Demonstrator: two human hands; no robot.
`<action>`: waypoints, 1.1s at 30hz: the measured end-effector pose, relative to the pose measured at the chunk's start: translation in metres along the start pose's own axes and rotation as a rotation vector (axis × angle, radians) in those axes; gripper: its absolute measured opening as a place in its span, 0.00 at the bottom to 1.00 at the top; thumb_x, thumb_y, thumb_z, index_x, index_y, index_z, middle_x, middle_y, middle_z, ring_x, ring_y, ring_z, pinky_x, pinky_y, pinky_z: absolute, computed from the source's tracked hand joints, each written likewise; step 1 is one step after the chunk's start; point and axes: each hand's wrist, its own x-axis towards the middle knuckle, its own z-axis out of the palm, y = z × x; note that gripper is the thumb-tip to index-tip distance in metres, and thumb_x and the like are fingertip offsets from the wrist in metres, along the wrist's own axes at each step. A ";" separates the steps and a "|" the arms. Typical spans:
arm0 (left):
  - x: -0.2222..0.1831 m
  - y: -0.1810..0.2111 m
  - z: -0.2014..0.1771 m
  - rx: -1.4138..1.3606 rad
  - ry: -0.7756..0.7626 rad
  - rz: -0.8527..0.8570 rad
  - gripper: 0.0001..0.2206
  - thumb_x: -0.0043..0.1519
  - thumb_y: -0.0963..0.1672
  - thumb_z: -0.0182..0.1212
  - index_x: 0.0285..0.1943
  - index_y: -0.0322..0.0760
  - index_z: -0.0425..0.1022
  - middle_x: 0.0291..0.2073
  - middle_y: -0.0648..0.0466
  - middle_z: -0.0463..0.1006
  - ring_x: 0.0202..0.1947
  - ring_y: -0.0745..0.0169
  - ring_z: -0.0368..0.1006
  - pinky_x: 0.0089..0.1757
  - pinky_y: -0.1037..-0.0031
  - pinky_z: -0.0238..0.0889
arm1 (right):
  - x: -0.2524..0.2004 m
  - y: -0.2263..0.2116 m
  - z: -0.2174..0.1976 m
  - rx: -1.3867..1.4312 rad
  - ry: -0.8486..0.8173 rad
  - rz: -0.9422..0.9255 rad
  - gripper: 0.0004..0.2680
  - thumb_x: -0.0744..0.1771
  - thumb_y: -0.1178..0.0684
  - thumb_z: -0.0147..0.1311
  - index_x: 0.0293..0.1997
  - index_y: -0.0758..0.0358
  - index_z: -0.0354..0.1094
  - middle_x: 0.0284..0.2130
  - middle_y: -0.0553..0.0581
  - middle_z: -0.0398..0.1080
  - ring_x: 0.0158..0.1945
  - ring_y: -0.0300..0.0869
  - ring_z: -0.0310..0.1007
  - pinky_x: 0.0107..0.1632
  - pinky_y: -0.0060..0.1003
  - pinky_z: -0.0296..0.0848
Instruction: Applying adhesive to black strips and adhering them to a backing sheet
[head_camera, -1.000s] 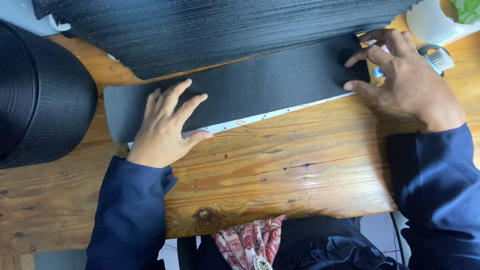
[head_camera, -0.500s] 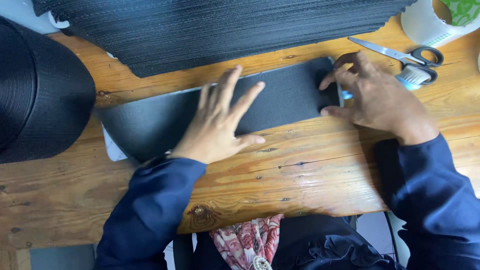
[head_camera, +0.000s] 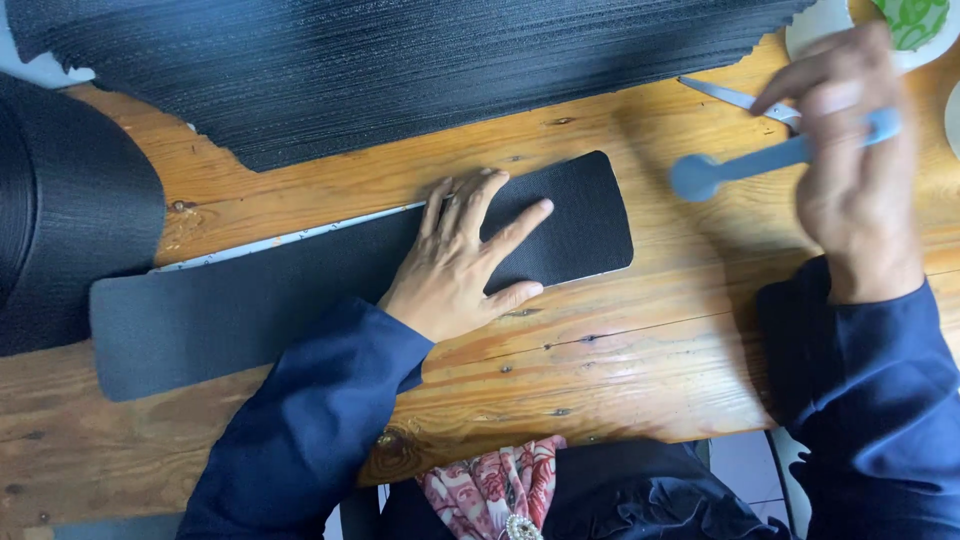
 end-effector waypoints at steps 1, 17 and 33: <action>0.000 0.000 -0.001 -0.002 0.001 0.000 0.36 0.62 0.61 0.61 0.78 0.56 0.58 0.70 0.37 0.59 0.69 0.36 0.59 0.66 0.42 0.49 | 0.002 -0.004 0.004 -0.002 -0.001 0.001 0.22 0.81 0.52 0.27 0.47 0.77 0.72 0.46 0.70 0.64 0.57 0.58 0.61 0.64 0.52 0.59; 0.001 0.008 -0.003 -0.041 -0.031 -0.018 0.28 0.62 0.56 0.59 0.73 0.59 0.65 0.75 0.39 0.54 0.75 0.40 0.53 0.66 0.38 0.43 | -0.007 0.030 0.078 0.945 -0.245 0.368 0.21 0.74 0.38 0.41 0.31 0.65 0.70 0.20 0.55 0.60 0.21 0.34 0.58 0.26 0.27 0.54; -0.005 0.013 -0.002 0.080 -0.059 0.008 0.30 0.67 0.61 0.49 0.78 0.60 0.57 0.76 0.36 0.52 0.76 0.39 0.53 0.68 0.38 0.41 | -0.001 0.033 0.084 0.969 0.029 0.459 0.18 0.75 0.40 0.42 0.33 0.62 0.69 0.16 0.55 0.59 0.16 0.36 0.55 0.22 0.28 0.52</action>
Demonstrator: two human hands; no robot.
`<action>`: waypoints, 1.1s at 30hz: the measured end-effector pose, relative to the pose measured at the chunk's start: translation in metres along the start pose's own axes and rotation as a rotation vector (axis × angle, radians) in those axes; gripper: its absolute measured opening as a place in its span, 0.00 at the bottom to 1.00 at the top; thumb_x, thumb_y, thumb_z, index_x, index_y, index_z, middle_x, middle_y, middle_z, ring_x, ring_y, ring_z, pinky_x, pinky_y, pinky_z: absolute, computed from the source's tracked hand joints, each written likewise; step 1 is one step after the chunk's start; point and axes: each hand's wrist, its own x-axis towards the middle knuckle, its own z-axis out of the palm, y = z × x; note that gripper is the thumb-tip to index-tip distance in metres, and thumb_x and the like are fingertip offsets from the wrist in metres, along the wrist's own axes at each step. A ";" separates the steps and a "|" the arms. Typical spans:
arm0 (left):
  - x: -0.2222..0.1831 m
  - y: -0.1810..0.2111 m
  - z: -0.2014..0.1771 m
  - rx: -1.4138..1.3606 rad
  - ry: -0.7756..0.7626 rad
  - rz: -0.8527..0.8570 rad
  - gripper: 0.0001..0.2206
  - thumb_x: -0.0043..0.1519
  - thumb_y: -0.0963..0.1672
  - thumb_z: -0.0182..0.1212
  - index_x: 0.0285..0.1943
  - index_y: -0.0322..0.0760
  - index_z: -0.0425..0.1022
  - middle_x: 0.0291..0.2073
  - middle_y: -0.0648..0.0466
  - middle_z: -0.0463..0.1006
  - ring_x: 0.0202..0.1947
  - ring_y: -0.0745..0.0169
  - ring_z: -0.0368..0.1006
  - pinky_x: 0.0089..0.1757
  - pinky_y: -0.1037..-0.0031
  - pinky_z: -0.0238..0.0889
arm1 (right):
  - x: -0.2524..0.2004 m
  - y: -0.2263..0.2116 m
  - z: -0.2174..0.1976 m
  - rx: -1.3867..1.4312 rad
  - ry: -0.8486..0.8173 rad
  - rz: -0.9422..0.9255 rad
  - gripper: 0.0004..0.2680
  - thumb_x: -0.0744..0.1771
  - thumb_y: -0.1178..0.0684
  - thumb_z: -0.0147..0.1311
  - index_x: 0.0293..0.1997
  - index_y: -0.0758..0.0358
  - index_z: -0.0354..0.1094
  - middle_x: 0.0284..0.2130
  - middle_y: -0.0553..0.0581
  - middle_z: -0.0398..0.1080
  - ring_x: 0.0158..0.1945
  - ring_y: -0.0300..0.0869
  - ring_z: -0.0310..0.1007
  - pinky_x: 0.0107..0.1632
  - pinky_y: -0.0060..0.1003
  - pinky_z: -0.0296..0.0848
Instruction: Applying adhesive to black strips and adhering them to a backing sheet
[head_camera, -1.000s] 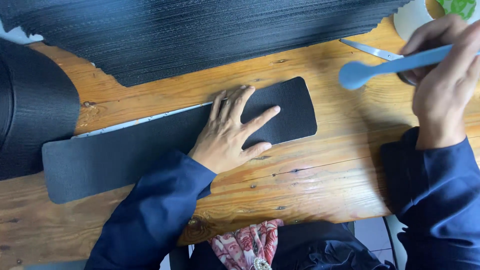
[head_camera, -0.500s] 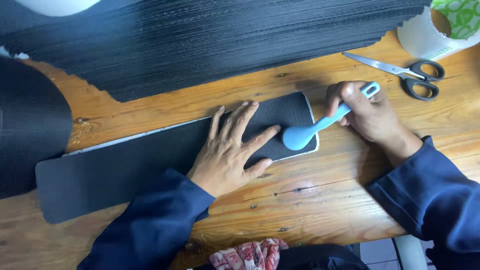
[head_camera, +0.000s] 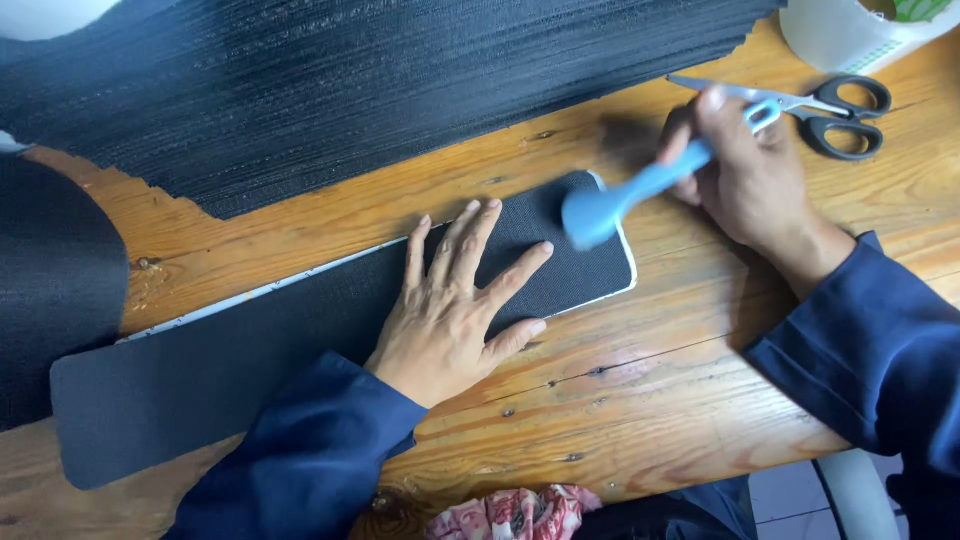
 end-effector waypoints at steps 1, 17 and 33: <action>-0.002 0.001 0.000 -0.001 -0.004 -0.001 0.30 0.67 0.61 0.49 0.78 0.60 0.57 0.76 0.36 0.52 0.76 0.39 0.53 0.68 0.38 0.41 | 0.000 -0.001 0.003 0.003 0.001 0.003 0.18 0.75 0.40 0.42 0.33 0.62 0.69 0.16 0.55 0.59 0.16 0.36 0.55 0.22 0.28 0.52; -0.002 0.007 -0.002 0.103 -0.052 -0.026 0.32 0.67 0.62 0.43 0.80 0.61 0.52 0.78 0.38 0.47 0.76 0.40 0.52 0.66 0.41 0.44 | 0.004 -0.002 -0.019 -0.081 0.090 0.036 0.19 0.74 0.37 0.43 0.32 0.61 0.67 0.18 0.56 0.60 0.19 0.37 0.56 0.25 0.29 0.55; -0.001 0.006 -0.003 0.096 -0.069 -0.024 0.31 0.67 0.62 0.43 0.80 0.62 0.53 0.78 0.38 0.47 0.76 0.40 0.51 0.66 0.40 0.44 | -0.004 -0.011 -0.030 -0.225 -0.159 0.184 0.19 0.73 0.47 0.44 0.25 0.67 0.70 0.09 0.58 0.59 0.09 0.36 0.53 0.15 0.24 0.50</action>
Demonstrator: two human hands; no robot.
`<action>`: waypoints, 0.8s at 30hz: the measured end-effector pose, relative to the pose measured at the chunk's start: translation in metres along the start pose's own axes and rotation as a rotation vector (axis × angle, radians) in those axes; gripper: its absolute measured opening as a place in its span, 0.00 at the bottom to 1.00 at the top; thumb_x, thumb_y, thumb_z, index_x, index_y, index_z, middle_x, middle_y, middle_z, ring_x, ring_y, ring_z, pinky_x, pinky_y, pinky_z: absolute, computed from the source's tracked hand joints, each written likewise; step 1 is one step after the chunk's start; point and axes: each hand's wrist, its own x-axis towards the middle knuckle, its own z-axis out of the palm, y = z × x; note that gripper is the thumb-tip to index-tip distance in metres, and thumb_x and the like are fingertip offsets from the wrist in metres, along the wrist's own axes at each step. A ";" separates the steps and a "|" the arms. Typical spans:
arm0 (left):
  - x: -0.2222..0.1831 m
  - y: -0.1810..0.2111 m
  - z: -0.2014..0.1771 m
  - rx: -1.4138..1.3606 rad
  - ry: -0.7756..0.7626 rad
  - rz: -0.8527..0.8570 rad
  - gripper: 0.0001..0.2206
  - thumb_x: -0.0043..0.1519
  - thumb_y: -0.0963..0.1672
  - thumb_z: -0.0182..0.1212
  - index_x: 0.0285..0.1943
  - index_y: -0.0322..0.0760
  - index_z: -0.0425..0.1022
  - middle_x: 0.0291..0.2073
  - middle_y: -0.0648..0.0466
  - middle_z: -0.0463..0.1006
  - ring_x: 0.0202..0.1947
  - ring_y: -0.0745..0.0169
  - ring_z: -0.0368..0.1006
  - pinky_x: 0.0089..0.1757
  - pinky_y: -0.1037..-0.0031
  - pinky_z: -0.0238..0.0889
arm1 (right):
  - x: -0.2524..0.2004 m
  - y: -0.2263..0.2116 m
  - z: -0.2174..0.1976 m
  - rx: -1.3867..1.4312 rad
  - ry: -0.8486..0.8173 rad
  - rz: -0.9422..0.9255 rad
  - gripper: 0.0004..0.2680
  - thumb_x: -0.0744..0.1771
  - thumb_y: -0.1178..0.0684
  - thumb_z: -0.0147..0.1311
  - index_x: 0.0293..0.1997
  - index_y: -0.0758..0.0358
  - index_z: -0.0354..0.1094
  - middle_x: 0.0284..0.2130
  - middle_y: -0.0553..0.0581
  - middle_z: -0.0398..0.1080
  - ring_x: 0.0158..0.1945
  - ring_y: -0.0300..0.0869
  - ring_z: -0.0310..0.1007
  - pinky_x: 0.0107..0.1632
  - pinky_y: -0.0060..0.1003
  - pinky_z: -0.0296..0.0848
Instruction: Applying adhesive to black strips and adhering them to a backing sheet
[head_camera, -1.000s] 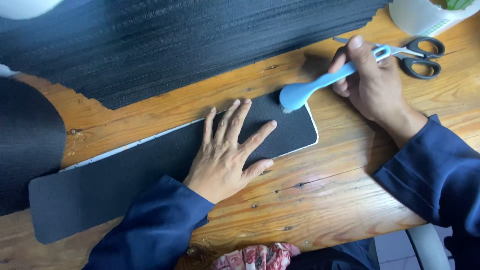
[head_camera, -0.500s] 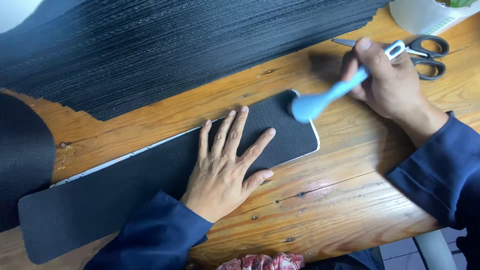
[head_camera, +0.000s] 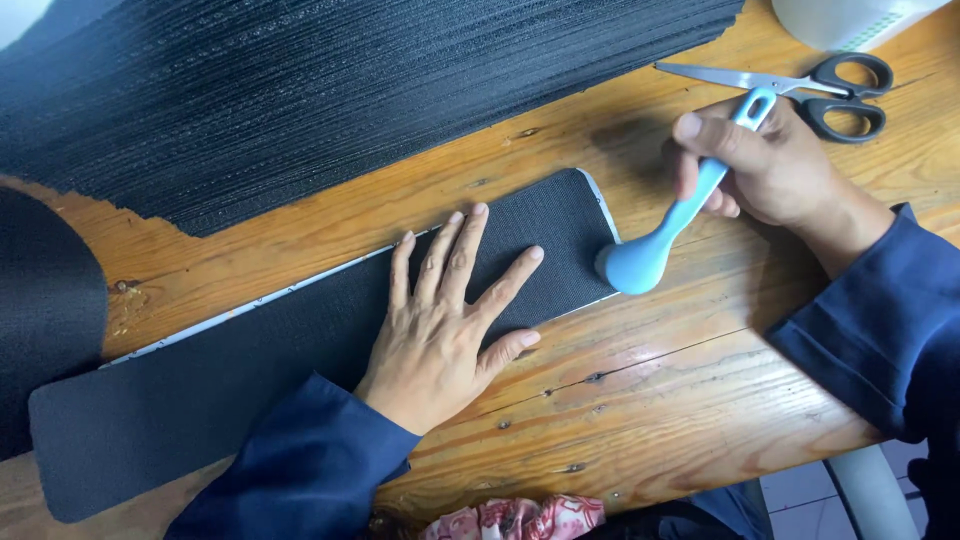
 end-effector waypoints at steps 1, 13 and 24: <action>0.000 0.000 0.000 0.002 0.002 -0.001 0.31 0.67 0.62 0.43 0.80 0.62 0.53 0.78 0.38 0.47 0.76 0.40 0.51 0.66 0.40 0.44 | 0.001 -0.001 0.003 -0.001 -0.001 -0.003 0.19 0.73 0.47 0.44 0.25 0.67 0.70 0.09 0.58 0.59 0.09 0.36 0.53 0.15 0.24 0.50; -0.001 0.001 0.000 0.020 0.020 0.006 0.31 0.68 0.60 0.45 0.81 0.61 0.52 0.78 0.36 0.47 0.75 0.40 0.52 0.66 0.41 0.43 | 0.009 -0.005 0.011 0.192 0.259 -0.011 0.17 0.75 0.41 0.42 0.31 0.59 0.67 0.12 0.53 0.56 0.12 0.37 0.51 0.16 0.29 0.49; -0.003 0.002 -0.002 0.002 0.037 0.028 0.30 0.68 0.57 0.47 0.81 0.57 0.51 0.78 0.34 0.45 0.77 0.38 0.49 0.67 0.41 0.42 | 0.010 -0.006 0.021 0.263 0.143 -0.142 0.13 0.74 0.43 0.49 0.45 0.65 0.65 0.28 0.60 0.67 0.27 0.40 0.70 0.30 0.29 0.76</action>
